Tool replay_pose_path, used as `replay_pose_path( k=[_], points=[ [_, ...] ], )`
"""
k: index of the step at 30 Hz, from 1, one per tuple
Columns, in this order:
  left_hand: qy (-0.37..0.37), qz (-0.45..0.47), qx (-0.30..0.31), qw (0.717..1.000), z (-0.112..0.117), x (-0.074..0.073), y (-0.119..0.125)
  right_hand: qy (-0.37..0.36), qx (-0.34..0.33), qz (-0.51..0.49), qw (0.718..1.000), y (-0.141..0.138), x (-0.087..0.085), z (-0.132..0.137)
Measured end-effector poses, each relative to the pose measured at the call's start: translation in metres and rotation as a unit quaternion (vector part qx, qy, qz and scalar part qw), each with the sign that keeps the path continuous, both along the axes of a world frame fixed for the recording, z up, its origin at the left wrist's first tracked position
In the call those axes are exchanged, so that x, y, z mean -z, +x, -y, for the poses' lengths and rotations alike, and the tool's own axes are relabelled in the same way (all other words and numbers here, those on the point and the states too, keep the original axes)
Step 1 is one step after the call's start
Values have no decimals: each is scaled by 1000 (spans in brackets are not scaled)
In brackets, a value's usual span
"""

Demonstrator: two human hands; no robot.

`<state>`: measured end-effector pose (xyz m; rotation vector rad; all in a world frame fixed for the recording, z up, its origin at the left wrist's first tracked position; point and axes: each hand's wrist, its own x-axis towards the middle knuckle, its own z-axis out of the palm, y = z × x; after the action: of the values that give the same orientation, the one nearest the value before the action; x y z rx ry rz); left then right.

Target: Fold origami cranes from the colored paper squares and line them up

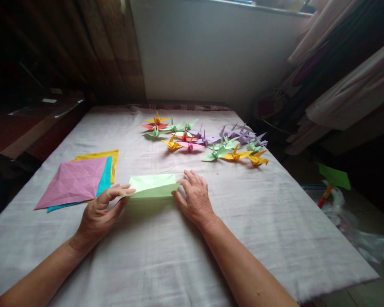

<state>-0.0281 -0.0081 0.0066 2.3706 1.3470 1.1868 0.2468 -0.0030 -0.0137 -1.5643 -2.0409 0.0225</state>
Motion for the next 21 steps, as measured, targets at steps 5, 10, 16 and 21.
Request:
replay_pose_path(
  k=[5, 10, 16, 21],
  points=[
    [154, -99, 59, 981, 5, -9, -3, 125, -8, 1, 992, -7, -15, 9],
    [179, -162, 135, 961, 10, -5, -6, 161, -67, 61, 983, -18, -26, 22],
    [144, -172, 196, 955, 10, -3, -1, 111, -71, -10, 991, -11, -21, 16],
    [41, -260, 205, 943, 2, -3, -3, 85, -77, -53, 992, 0, -7, 0]
  ],
)
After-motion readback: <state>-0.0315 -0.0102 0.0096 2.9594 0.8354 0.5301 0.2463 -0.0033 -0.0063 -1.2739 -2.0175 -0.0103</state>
